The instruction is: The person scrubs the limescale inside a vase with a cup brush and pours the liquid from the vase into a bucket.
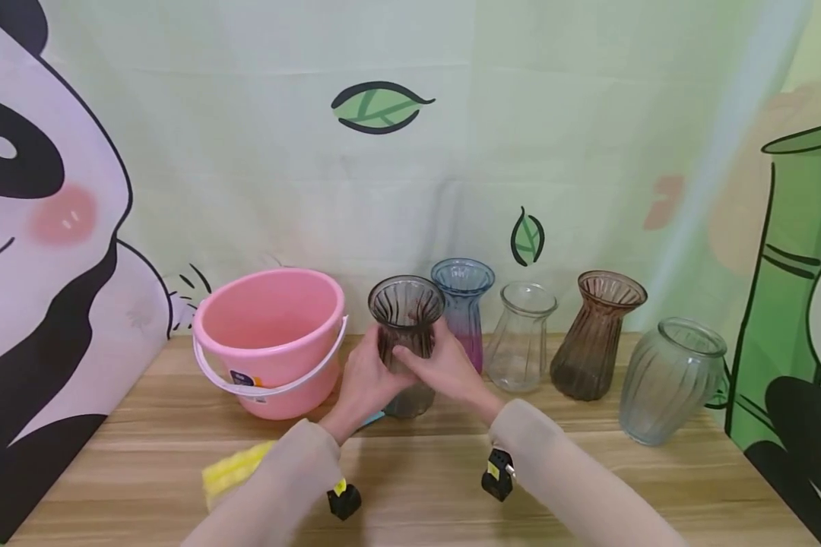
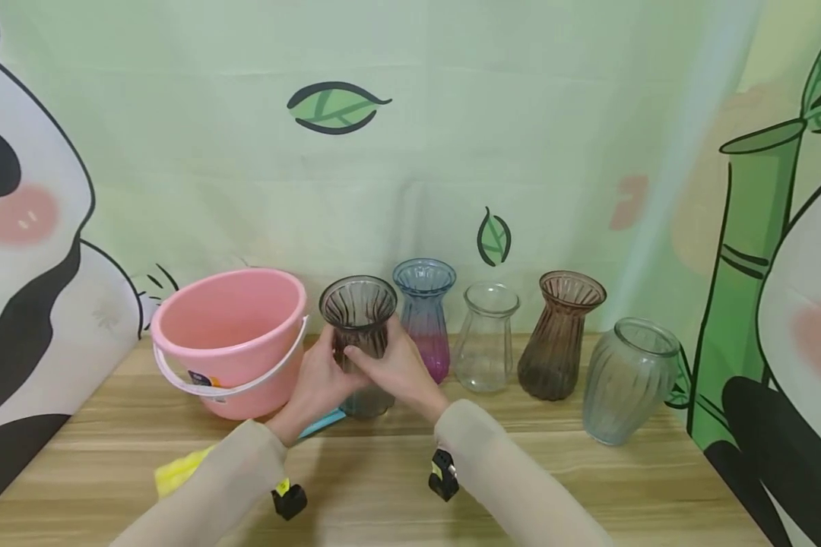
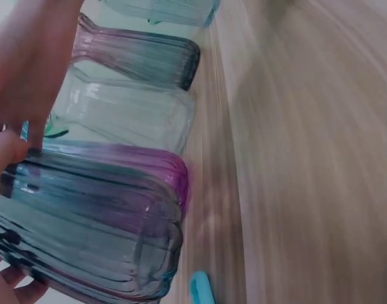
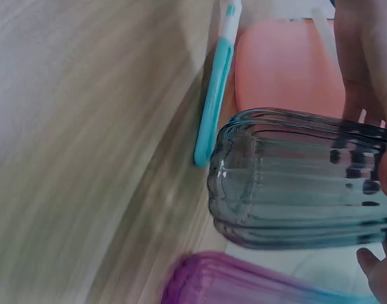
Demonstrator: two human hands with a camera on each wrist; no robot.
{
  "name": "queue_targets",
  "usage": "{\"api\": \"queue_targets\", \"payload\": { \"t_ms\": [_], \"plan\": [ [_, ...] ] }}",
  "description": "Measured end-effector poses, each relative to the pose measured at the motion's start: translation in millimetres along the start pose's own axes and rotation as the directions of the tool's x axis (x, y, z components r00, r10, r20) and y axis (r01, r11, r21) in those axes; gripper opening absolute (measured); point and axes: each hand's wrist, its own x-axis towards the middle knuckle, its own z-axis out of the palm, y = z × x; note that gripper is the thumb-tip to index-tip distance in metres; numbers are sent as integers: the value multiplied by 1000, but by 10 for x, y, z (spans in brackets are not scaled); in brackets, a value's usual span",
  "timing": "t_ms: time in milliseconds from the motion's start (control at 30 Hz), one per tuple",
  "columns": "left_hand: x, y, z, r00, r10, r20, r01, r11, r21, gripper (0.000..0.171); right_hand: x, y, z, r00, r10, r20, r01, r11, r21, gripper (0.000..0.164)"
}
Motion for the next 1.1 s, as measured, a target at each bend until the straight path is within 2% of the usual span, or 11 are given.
{"api": "queue_targets", "payload": {
  "t_ms": [100,200,333,500,733,1100],
  "plan": [
    [95,-25,31,998,-60,-24,60,998,8,82,-8,35,-76,1000,-13,6,13,1000,-1,73],
    [194,-60,48,991,-133,-33,133,991,-9,84,-43,97,-128,999,-52,-11,51,998,-45,69],
    [298,-104,86,979,-201,-20,201,980,-3,84,-109,225,-161,992,-113,-46,108,989,-100,55],
    [353,-156,177,965,-263,-3,263,964,33,85,-179,386,-180,989,-113,-92,103,990,-100,41],
    [367,-268,310,958,-285,-17,285,958,26,83,-225,541,-282,979,-39,-202,19,995,-99,38],
    [452,-402,363,945,-326,-23,326,945,-24,85,-229,706,-413,972,29,-231,-44,997,-62,47]
  ]
}}
